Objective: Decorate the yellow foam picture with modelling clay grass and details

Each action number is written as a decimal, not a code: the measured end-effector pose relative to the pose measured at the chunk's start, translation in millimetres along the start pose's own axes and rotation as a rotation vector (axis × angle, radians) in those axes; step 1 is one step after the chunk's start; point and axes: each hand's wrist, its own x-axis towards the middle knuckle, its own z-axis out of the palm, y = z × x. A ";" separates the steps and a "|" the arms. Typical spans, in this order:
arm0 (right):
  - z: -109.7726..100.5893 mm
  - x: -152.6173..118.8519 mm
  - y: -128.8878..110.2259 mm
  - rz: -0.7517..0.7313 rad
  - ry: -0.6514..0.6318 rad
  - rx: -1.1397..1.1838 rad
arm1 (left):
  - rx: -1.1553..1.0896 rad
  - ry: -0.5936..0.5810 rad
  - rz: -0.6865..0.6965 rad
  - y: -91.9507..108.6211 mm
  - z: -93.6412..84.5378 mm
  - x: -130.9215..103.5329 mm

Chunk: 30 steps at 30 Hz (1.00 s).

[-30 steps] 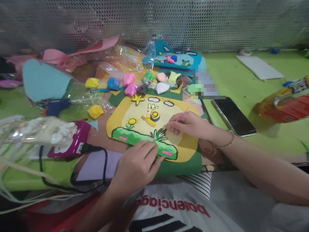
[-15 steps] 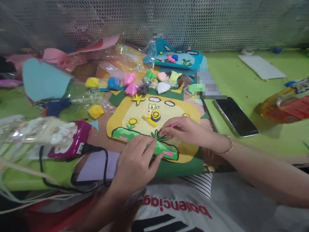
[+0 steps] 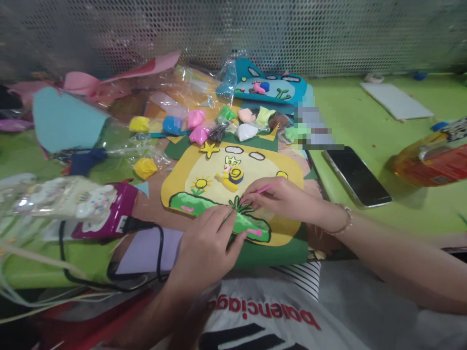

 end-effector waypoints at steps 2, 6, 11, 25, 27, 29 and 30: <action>-0.1 0.2 -0.4 0.005 0.001 0.001 | -0.001 0.007 0.006 0.1 -0.4 0.4; 0.6 1.2 0.0 0.002 0.001 -0.005 | -0.005 0.006 0.002 0.3 -1.0 1.1; 0.5 1.9 -0.5 -0.004 0.007 -0.003 | -0.012 -0.009 -0.007 -0.3 -0.8 0.2; -41.4 -9.0 5.4 0.063 0.347 0.044 | 0.129 -0.213 0.077 19.1 -10.6 -12.0; -45.1 -8.7 7.4 0.071 0.371 0.052 | 0.125 -0.295 0.094 21.5 -16.5 -12.8; -47.0 -8.8 8.7 0.072 0.373 0.052 | 0.110 -0.326 0.126 18.6 -22.5 -11.9; -47.6 -9.0 9.2 0.065 0.372 0.056 | 0.111 -0.322 0.136 15.2 -25.3 -11.3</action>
